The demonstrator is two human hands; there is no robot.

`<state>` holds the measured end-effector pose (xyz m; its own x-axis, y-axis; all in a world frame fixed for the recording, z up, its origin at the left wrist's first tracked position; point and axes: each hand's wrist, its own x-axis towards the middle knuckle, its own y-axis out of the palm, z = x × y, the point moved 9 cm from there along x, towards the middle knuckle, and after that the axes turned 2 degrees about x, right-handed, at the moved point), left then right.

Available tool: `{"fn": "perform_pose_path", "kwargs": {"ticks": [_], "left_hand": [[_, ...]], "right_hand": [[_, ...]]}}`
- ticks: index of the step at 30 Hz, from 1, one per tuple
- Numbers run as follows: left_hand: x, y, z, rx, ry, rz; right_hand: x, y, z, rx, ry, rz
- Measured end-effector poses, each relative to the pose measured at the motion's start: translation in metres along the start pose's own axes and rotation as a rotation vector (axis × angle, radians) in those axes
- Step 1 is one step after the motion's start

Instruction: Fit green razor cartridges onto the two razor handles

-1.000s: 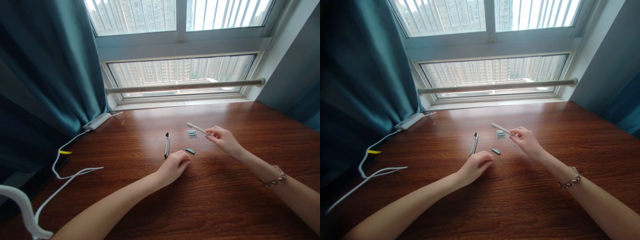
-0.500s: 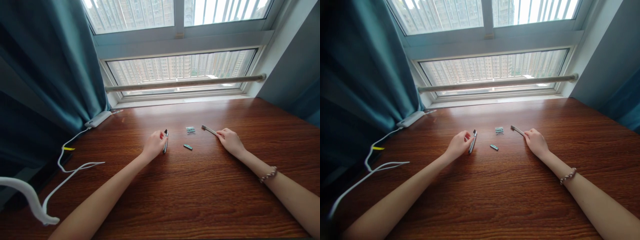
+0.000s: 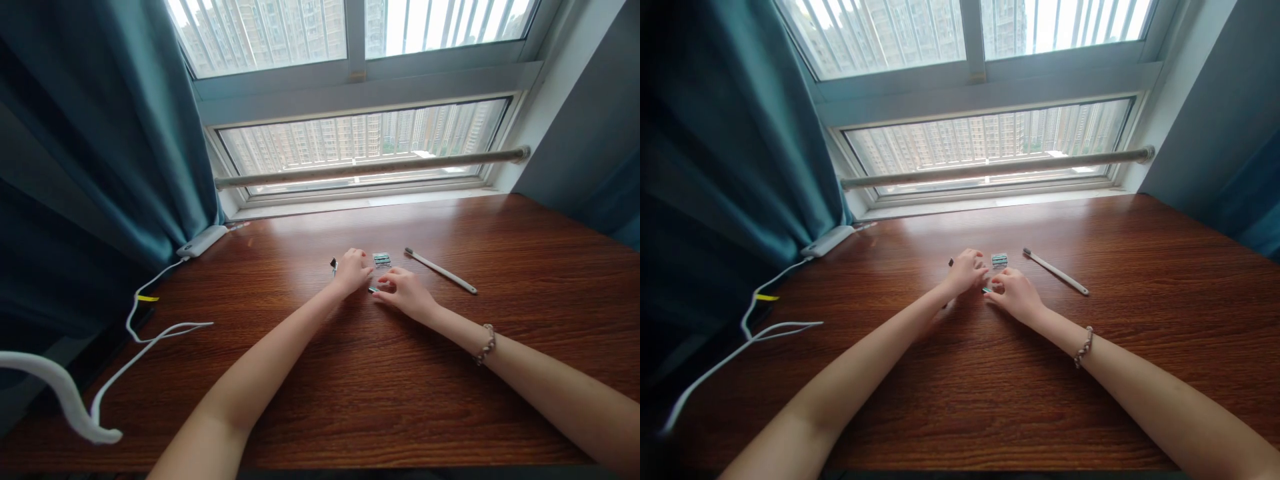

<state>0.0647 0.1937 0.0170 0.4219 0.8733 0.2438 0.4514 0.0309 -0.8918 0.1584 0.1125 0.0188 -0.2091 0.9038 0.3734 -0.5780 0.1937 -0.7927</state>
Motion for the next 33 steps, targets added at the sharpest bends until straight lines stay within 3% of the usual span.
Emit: {"fn": "perform_pose_path", "kwargs": {"ticks": [5, 13, 17, 19, 24, 26, 29, 33], "left_hand": [[0.019, 0.023, 0.007, -0.030, -0.085, 0.038], [0.022, 0.023, 0.009, -0.063, -0.164, 0.021], [0.026, 0.023, 0.009, -0.130, -0.130, 0.036], [0.023, 0.019, 0.006, -0.192, -0.095, 0.038], [-0.009, 0.001, -0.009, -0.420, 0.021, 0.054], [-0.030, -0.004, -0.017, -0.534, 0.036, 0.091], [-0.062, -0.006, -0.028, -0.970, -0.051, 0.188], [-0.088, -0.015, -0.043, -1.208, -0.115, 0.208]], "right_hand": [[-0.003, 0.007, -0.004, 0.048, -0.013, -0.007], [-0.006, 0.006, 0.005, 0.071, -0.133, 0.042], [-0.010, 0.003, 0.015, 0.082, -0.183, 0.069], [-0.009, -0.009, 0.019, 0.113, -0.195, 0.043], [0.003, -0.070, 0.009, 0.255, -0.103, -0.221], [0.008, -0.082, 0.001, 0.310, -0.049, -0.259], [0.010, -0.083, -0.005, 0.422, 0.021, -0.247], [0.006, -0.070, 0.008, 0.514, 0.080, -0.140]]}}
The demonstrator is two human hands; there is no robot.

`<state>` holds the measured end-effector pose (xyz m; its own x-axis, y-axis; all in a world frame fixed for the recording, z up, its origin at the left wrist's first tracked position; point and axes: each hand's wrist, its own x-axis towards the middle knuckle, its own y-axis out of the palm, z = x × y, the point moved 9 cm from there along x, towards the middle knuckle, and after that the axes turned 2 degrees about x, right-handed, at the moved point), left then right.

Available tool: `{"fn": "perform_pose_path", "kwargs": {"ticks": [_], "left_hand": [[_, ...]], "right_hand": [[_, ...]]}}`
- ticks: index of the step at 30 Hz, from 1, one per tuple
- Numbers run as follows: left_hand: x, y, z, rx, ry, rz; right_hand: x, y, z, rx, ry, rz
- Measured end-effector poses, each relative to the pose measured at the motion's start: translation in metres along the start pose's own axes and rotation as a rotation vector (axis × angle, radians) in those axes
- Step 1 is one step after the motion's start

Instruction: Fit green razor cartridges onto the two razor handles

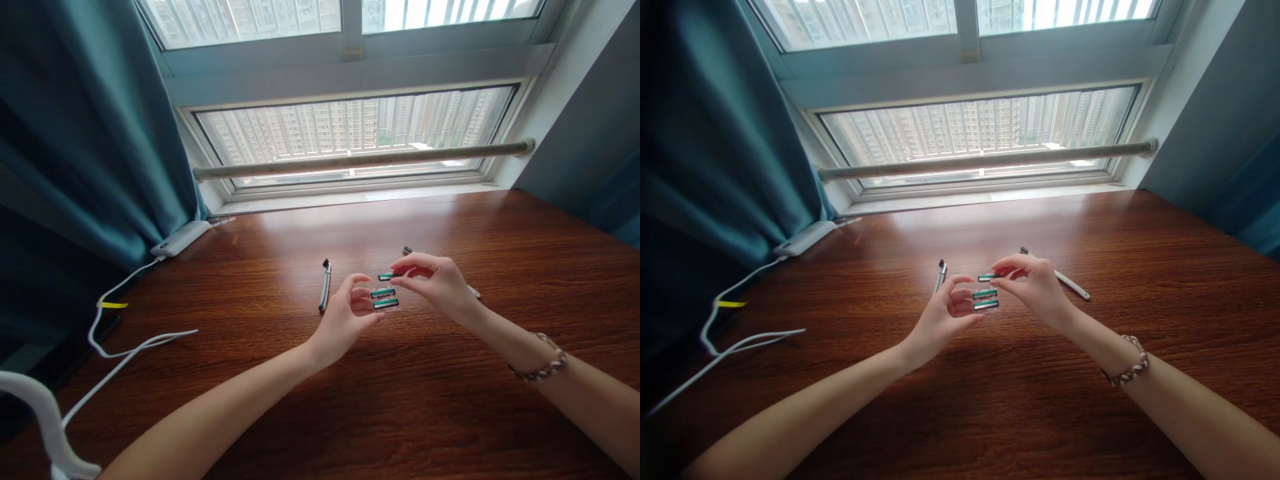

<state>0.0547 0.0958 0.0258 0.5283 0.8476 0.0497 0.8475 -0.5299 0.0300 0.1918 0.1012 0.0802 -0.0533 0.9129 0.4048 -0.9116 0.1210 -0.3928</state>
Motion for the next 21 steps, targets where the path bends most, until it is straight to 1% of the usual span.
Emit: {"fn": "perform_pose_path", "kwargs": {"ticks": [3, 7, 12, 17, 21], "left_hand": [[-0.008, 0.004, -0.005, -0.080, -0.008, 0.016], [-0.012, 0.004, -0.008, -0.090, 0.005, 0.024], [-0.014, 0.007, -0.009, -0.102, 0.006, 0.043], [-0.015, 0.007, -0.009, -0.102, -0.005, 0.031], [-0.015, 0.009, -0.007, -0.136, -0.021, 0.049]], "right_hand": [[-0.005, 0.010, 0.015, -0.024, -0.014, 0.053], [-0.009, 0.016, 0.030, -0.116, -0.072, 0.096], [-0.012, 0.013, 0.032, -0.146, -0.106, 0.052], [-0.013, 0.016, 0.032, -0.150, -0.116, 0.066], [-0.013, 0.018, 0.032, -0.135, -0.124, 0.080]]}}
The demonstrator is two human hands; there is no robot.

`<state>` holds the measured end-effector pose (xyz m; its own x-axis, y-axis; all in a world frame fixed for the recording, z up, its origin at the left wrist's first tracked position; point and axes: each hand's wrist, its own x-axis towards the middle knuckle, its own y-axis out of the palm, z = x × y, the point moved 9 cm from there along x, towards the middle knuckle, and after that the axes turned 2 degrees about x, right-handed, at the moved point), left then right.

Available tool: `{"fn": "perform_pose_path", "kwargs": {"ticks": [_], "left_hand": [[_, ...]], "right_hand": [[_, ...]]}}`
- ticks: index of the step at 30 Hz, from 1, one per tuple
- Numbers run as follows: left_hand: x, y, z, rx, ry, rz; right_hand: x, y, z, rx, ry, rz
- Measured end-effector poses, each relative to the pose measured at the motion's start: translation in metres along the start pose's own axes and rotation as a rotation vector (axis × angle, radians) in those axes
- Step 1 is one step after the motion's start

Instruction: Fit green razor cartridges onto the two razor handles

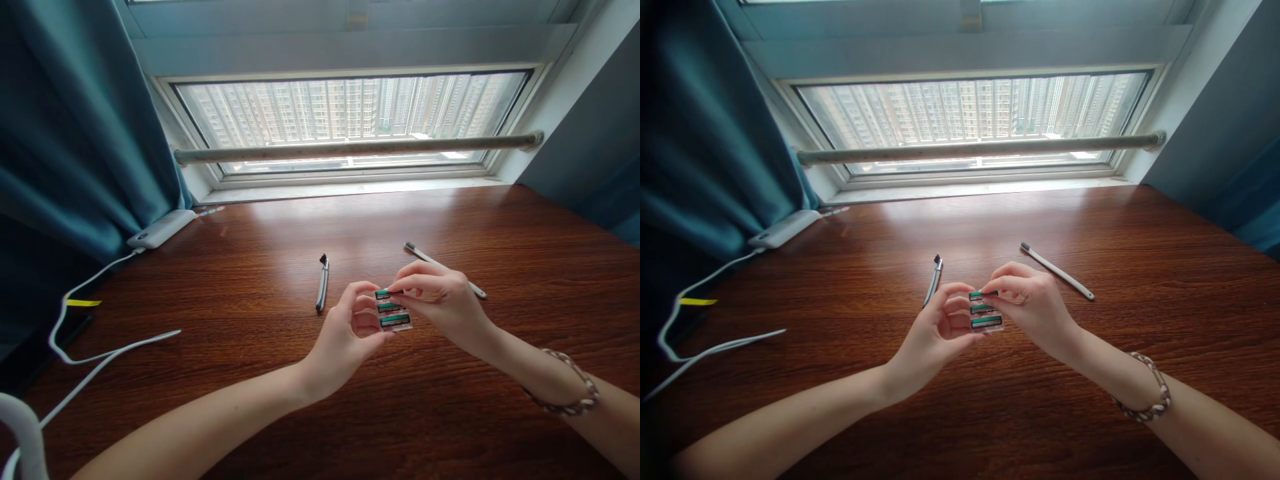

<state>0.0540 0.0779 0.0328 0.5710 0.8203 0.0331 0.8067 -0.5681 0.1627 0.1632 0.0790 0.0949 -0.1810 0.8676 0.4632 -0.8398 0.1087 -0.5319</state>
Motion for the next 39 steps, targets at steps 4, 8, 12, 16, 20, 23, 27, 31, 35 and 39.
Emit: {"fn": "perform_pose_path", "kwargs": {"ticks": [4, 8, 12, 16, 20, 23, 27, 31, 35, 39], "left_hand": [[0.000, 0.001, 0.000, -0.056, -0.016, 0.014], [0.000, 0.001, -0.001, -0.075, -0.018, 0.008], [0.000, 0.000, -0.003, -0.065, -0.011, 0.006], [0.000, 0.001, -0.003, -0.051, -0.007, 0.015], [0.000, 0.001, -0.002, -0.045, -0.004, 0.022], [0.000, 0.002, -0.002, -0.058, -0.008, 0.022], [0.000, 0.002, -0.003, -0.061, -0.011, 0.026], [0.001, 0.000, -0.002, -0.066, -0.012, 0.014], [0.002, -0.004, 0.000, -0.068, -0.006, -0.004], [0.004, -0.009, 0.000, -0.037, 0.008, -0.042]], "right_hand": [[0.002, 0.001, -0.007, 0.067, 0.072, 0.029], [0.004, 0.002, -0.015, 0.209, 0.166, 0.060], [0.003, 0.004, -0.016, 0.247, 0.171, 0.087], [0.002, 0.006, -0.020, 0.242, 0.215, 0.084], [0.000, 0.009, -0.023, 0.285, 0.272, 0.104], [0.001, 0.009, -0.023, 0.316, 0.291, 0.111], [0.002, 0.008, -0.022, 0.301, 0.268, 0.105], [0.003, 0.001, -0.016, 0.249, 0.208, 0.038], [0.003, -0.004, -0.003, 0.077, 0.111, 0.050], [0.000, 0.008, 0.002, -0.053, 0.081, 0.199]]}}
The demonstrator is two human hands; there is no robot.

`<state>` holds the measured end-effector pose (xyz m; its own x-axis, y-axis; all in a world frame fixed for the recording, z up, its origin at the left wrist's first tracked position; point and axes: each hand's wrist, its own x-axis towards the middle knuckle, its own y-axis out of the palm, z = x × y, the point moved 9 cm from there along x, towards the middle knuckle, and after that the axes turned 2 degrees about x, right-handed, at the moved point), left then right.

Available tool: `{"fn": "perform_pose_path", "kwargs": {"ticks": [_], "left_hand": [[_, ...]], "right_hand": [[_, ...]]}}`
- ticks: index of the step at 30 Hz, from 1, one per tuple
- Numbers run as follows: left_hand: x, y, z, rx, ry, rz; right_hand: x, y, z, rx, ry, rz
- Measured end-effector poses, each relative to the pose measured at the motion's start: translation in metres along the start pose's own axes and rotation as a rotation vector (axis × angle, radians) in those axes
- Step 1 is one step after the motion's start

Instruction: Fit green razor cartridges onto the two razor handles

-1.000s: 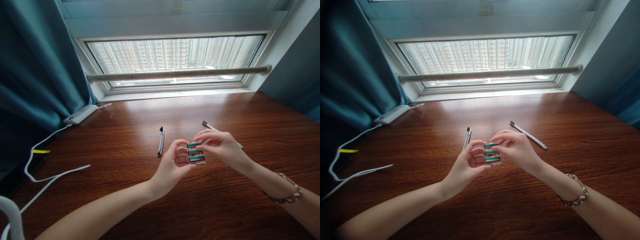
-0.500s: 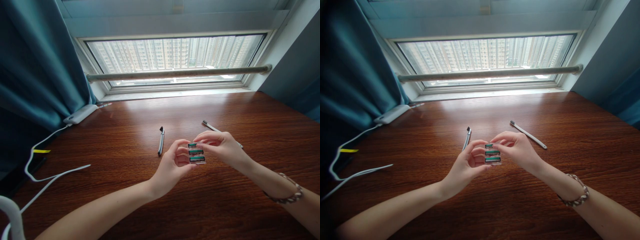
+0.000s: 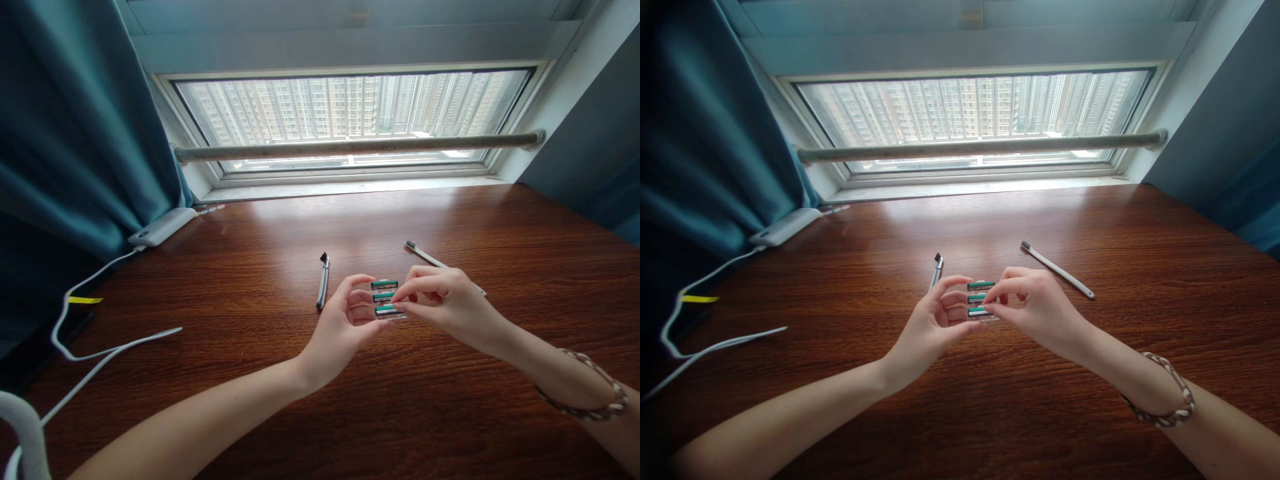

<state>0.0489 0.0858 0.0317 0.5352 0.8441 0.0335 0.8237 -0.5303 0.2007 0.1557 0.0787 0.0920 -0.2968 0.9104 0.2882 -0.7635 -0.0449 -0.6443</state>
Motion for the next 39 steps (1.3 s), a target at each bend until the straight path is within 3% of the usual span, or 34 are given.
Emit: {"fn": "perform_pose_path", "kwargs": {"ticks": [15, 21, 29, 31, 35, 39], "left_hand": [[0.000, 0.001, 0.007, 0.097, -0.026, 0.011], [0.006, -0.011, 0.013, 0.155, -0.045, -0.038], [0.013, -0.024, 0.022, 0.057, -0.101, -0.113], [0.013, -0.023, 0.023, 0.046, -0.115, -0.109], [0.013, -0.022, 0.028, 0.023, -0.152, -0.088], [0.013, -0.020, 0.033, 0.016, -0.170, -0.063]], "right_hand": [[-0.002, 0.025, -0.021, -0.118, 0.081, 0.145], [-0.001, 0.025, -0.025, -0.158, 0.093, 0.176], [-0.006, 0.049, -0.059, -0.370, 0.150, 0.347], [-0.003, 0.047, -0.063, -0.328, 0.140, 0.328], [0.006, 0.031, -0.056, -0.135, 0.055, 0.157], [0.008, 0.034, -0.047, -0.037, -0.085, 0.141]]}}
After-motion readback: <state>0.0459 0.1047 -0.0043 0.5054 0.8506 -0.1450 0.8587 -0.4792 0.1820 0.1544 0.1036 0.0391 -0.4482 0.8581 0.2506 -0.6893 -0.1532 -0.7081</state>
